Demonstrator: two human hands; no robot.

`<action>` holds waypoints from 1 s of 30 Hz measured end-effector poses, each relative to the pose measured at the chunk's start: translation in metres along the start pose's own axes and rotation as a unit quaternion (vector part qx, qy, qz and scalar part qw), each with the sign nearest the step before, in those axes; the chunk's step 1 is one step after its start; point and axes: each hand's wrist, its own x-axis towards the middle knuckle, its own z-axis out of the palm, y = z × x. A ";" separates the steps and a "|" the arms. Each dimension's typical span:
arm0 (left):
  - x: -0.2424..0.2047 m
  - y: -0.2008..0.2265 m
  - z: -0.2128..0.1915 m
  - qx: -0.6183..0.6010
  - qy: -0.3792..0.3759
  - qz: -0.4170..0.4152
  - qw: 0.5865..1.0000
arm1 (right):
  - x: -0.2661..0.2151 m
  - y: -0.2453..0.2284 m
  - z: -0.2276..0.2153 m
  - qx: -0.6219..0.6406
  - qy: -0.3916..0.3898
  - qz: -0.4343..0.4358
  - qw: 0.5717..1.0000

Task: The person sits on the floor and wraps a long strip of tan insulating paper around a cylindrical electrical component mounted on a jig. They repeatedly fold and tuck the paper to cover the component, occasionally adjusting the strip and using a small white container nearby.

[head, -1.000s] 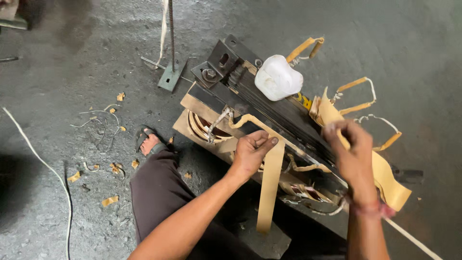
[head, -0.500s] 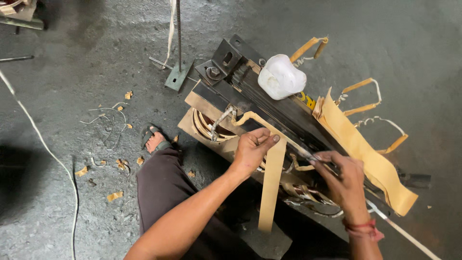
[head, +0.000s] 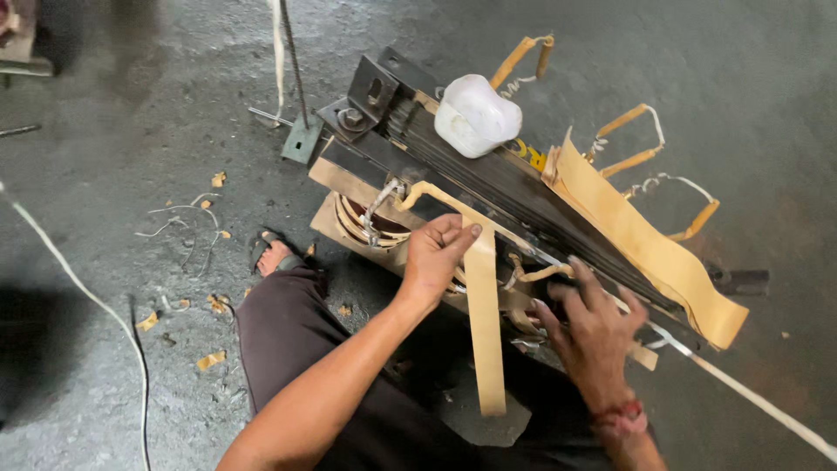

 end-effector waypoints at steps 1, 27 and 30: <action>-0.007 0.000 0.002 -0.012 0.016 -0.011 1.000 | -0.001 -0.010 0.001 0.037 0.038 0.036 0.998; 0.069 0.110 0.006 0.673 -0.276 0.226 0.648 | -0.006 -0.042 0.091 0.790 0.220 0.341 0.458; 0.095 0.107 0.017 0.696 -0.282 0.030 0.659 | -0.014 -0.068 0.108 0.736 0.198 0.313 0.567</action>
